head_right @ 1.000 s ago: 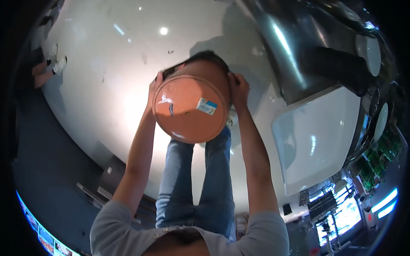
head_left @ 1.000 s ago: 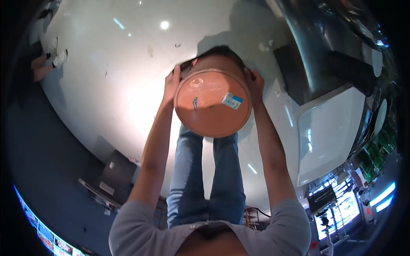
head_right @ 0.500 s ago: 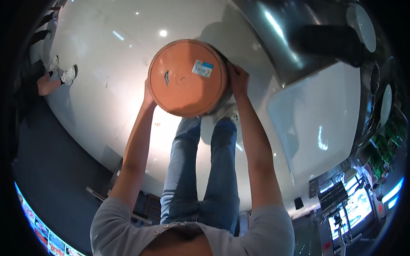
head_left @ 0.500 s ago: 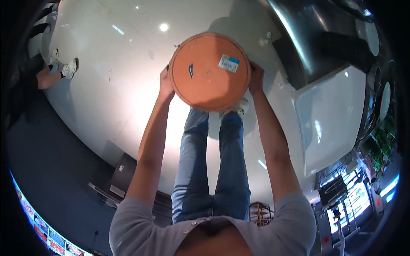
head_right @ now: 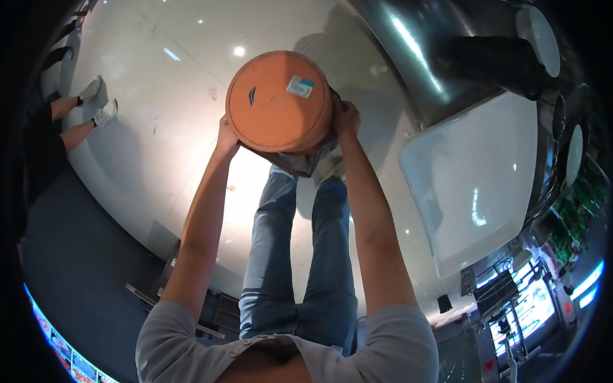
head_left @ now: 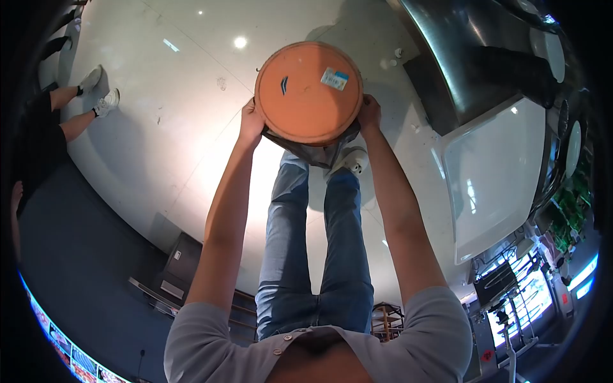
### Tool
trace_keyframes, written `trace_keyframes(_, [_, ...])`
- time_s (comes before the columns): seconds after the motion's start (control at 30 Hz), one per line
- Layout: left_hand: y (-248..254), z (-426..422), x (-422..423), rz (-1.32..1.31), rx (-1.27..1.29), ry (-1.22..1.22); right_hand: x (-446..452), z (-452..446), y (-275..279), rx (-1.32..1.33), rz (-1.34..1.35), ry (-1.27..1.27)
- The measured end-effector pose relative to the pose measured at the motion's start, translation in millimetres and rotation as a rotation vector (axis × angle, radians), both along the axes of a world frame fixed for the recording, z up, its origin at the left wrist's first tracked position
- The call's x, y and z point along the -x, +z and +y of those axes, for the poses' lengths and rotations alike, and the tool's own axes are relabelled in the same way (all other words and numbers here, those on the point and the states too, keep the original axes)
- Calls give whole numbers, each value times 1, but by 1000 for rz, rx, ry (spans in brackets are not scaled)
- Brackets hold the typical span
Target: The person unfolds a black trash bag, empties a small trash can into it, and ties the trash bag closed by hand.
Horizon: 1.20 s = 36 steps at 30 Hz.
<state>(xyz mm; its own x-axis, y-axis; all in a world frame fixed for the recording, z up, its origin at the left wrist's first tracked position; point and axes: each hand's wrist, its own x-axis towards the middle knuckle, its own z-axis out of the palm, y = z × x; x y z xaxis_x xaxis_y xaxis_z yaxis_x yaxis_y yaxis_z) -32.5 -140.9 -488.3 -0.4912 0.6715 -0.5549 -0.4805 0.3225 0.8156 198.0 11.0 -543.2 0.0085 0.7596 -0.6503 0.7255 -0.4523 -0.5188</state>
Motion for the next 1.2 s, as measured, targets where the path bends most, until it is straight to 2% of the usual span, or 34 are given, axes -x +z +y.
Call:
trace_keyframes(0.03, [0, -4, 0, -4, 72, -5, -4, -2, -7, 91, 33, -18])
trace_keyframes(0.07, [-6, -10, 2, 13, 57, -60, -12, 1, -14, 113, 28, 112])
trace_keyframes(0.1, [-2, -13, 0, 11, 66, -59, -15, -1, -17, 123, 27, 112])
trace_keyframes(0.17, [5, -12, -5, 51, 58, -34, -20, 1, -27, 575, 266, -183])
trace_keyframes(0.27, [2, -15, -3, 57, 41, 31, -26, -4, -32, 547, 288, -144])
trace_keyframes(0.3, [-2, -17, -3, 22, 49, 70, -26, -5, -18, 550, 284, -146])
trace_keyframes(0.33, [0, -16, -5, 20, 51, 70, -20, -4, 11, 517, 412, -137])
trace_keyframes(0.37, [5, -13, -7, 165, 4, 2, -15, -4, 29, 481, 543, -127])
trace_keyframes(0.4, [8, -12, -7, 309, -43, -67, -15, -3, 29, 484, 544, -127])
trace_keyframes(0.43, [7, -14, -6, 310, -37, -68, -16, -4, 28, 416, 497, -76])
trace_keyframes(0.53, [0, -13, 1, -17, 77, -169, -21, -15, 18, 248, 418, 14])
trace_keyframes(0.57, [-2, -13, 5, -12, 77, -171, -24, -15, 11, 196, 404, 31])
trace_keyframes(0.6, [-2, -12, 7, -54, 183, -208, -25, -14, 7, 144, 388, 46])
trace_keyframes(0.63, [-1, -10, 8, -98, 288, -243, -26, -7, 0, 187, 253, 114])
trace_keyframes(0.67, [-6, -9, 10, 1, 301, -347, -28, -1, -5, 228, 116, 183])
trace_keyframes(0.77, [-6, -8, 6, -21, 360, -332, -29, 13, 0, 211, 57, 330])
trace_keyframes(0.8, [-4, -9, 5, 34, 310, -383, -30, 11, -4, 211, 58, 328])
trace_keyframes(0.87, [-1, -11, 4, 83, 302, -409, -31, 3, -13, -5, 254, 48])
trace_keyframes(0.93, [5, -6, 3, 130, 293, -435, -24, 11, 12, 41, 342, 30])
trace_keyframes(1.07, [11, 3, -5, 63, 205, -302, -18, 15, 37, 103, 497, -29])
trace_keyframes(1.13, [6, 5, -9, 68, 184, -262, -20, 16, 31, 113, 550, -57])
trace_keyframes(1.2, [-8, 4, -13, -24, 268, -124, -25, 15, 19, 122, 602, -88])
